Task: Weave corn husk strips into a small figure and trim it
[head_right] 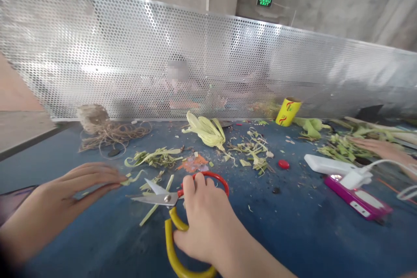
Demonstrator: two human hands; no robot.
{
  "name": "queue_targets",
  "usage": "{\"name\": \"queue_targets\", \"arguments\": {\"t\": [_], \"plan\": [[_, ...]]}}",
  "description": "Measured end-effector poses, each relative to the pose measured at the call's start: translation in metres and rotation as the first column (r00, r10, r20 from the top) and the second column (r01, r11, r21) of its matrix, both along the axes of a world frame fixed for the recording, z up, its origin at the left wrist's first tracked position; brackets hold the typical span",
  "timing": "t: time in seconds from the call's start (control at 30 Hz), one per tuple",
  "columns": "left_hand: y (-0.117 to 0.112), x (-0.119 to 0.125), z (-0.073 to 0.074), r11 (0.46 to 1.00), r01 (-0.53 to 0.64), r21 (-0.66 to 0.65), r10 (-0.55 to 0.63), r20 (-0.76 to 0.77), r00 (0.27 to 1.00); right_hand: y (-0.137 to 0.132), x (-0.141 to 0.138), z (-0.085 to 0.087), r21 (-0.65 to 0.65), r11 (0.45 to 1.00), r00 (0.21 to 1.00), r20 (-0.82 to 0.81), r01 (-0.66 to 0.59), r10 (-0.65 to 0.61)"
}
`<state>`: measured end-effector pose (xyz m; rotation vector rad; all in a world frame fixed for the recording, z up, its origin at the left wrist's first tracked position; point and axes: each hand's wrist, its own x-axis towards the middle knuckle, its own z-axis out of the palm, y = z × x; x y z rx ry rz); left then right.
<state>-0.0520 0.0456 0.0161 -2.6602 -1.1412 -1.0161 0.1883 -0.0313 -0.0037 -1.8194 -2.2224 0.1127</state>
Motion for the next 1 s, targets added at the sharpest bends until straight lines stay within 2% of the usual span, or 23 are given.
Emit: {"name": "queue_targets", "arguments": {"t": [0.17, 0.23, 0.4, 0.57, 0.77, 0.9, 1.0], "plan": [[-0.006, 0.01, 0.003, 0.982, -0.19, -0.024, 0.191, 0.078, 0.978, 0.006, 0.011, 0.006, 0.086, 0.983, 0.986, 0.016, 0.163, -0.165], [-0.008, 0.013, 0.004, 0.979, -0.201, -0.043, 0.204, 0.107, 0.973, 0.008, 0.016, 0.009, 0.114, 0.972, 0.978, 0.029, 0.203, -0.208], [-0.008, 0.012, 0.004, 0.998, -0.056, -0.007, 0.056, 0.107, 0.993, 0.007, 0.016, 0.013, 0.153, 0.984, 0.993, 0.058, 0.089, -0.099], [-0.004, 0.005, 0.003, 0.995, 0.098, 0.017, -0.098, -0.031, 0.995, 0.003, 0.008, 0.012, 0.219, 0.975, 0.992, 0.128, -0.033, 0.005], [-0.009, 0.007, -0.003, 0.988, 0.137, 0.065, -0.138, 0.016, 0.99, 0.002, 0.008, 0.01, 0.314, 0.945, 0.985, 0.17, -0.088, 0.036], [-0.012, 0.012, -0.006, 0.973, 0.201, 0.115, -0.203, 0.001, 0.979, 0.002, 0.007, 0.009, 0.334, 0.937, 0.984, 0.172, -0.1, 0.043], [-0.013, 0.012, -0.007, 0.969, 0.199, 0.146, -0.201, 0.0, 0.98, 0.002, 0.004, 0.009, 0.339, 0.933, 0.984, 0.167, -0.12, 0.065]]}}
